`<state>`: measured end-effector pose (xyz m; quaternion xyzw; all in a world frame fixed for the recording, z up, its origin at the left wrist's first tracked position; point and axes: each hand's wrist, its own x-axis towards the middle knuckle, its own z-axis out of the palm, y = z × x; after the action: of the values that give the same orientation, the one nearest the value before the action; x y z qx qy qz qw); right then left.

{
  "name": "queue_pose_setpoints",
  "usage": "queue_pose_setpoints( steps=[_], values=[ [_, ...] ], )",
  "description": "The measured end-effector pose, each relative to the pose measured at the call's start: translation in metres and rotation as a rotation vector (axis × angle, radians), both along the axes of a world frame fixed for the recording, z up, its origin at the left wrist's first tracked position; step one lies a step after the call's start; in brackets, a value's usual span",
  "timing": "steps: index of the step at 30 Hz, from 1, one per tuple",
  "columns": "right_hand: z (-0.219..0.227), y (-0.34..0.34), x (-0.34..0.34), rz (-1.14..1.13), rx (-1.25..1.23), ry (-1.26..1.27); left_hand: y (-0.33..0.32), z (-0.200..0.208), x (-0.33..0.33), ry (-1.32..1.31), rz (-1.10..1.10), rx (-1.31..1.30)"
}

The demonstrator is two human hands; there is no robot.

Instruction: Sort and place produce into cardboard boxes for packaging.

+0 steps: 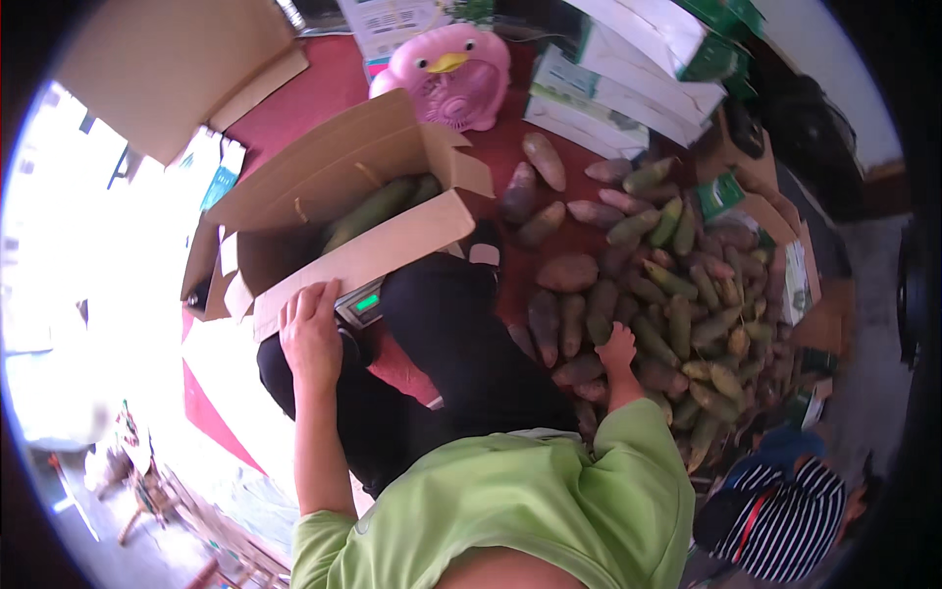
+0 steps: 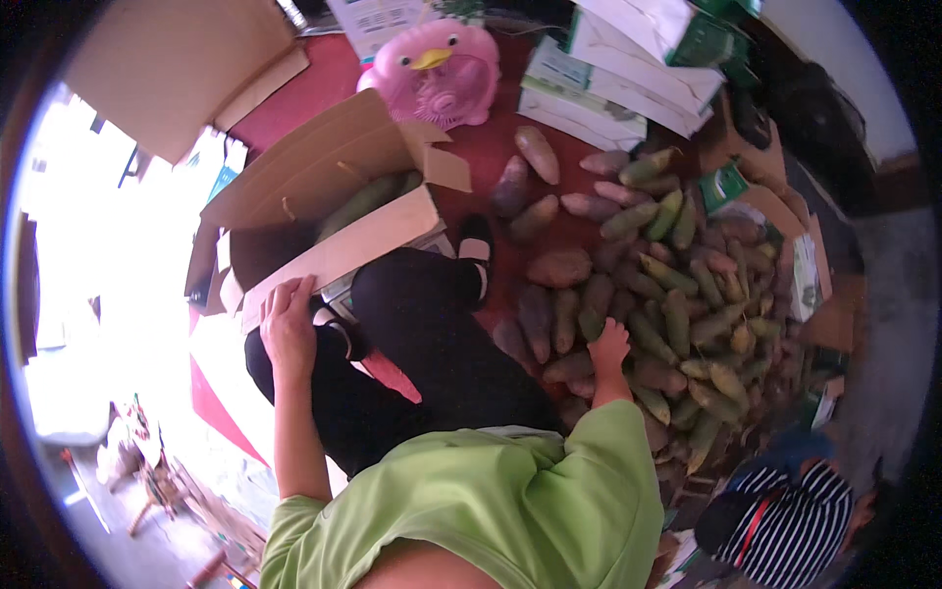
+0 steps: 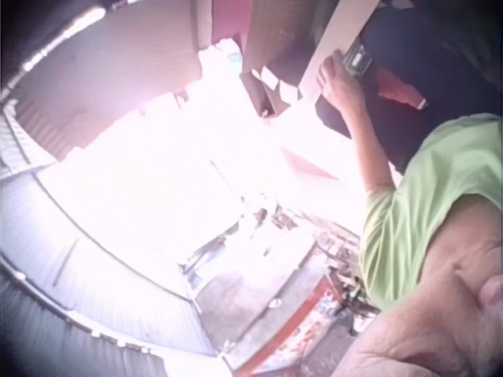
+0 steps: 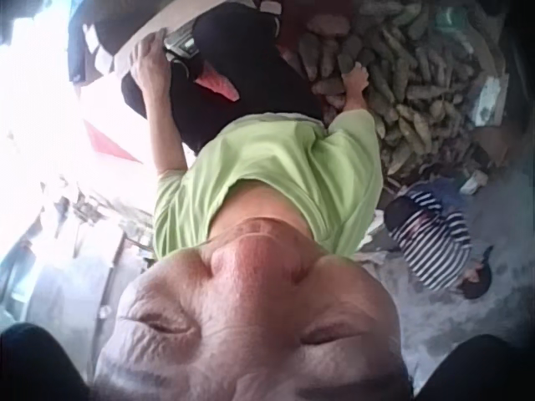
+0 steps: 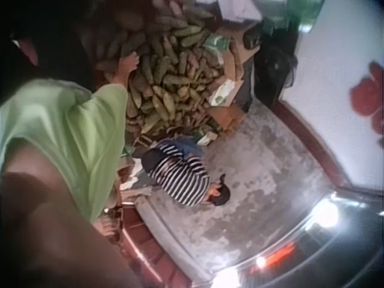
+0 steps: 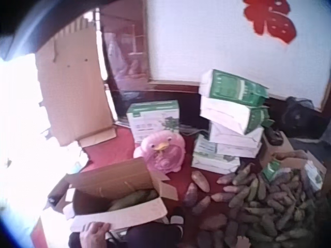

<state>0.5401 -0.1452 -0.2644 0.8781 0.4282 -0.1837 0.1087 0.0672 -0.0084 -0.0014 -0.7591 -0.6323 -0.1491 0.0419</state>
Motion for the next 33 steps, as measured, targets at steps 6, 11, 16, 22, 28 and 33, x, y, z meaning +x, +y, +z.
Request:
queue_pose_setpoints(
  steps=[6,11,16,22,28,33],
  values=[
    [-0.003,0.009,-0.005,0.012,0.007,0.056,0.000,-0.003,-0.005,-0.033,-0.014,0.037],
    [0.034,0.050,-0.018,0.050,0.341,0.282,0.001,-0.003,-0.005,-0.027,-0.003,0.040],
    [0.124,0.143,-0.049,0.298,0.766,0.422,0.003,-0.004,-0.007,-0.052,-0.048,0.088],
    [0.300,0.234,-0.172,0.871,1.052,0.466,-0.001,-0.005,-0.010,-0.106,-0.026,0.062],
    [0.336,0.272,-0.307,1.345,0.881,0.440,-0.002,-0.007,-0.013,-0.101,-0.015,0.080],
    [0.299,0.277,-0.390,1.446,0.683,0.243,-0.001,-0.008,-0.010,-0.097,-0.021,0.068]
  ],
)
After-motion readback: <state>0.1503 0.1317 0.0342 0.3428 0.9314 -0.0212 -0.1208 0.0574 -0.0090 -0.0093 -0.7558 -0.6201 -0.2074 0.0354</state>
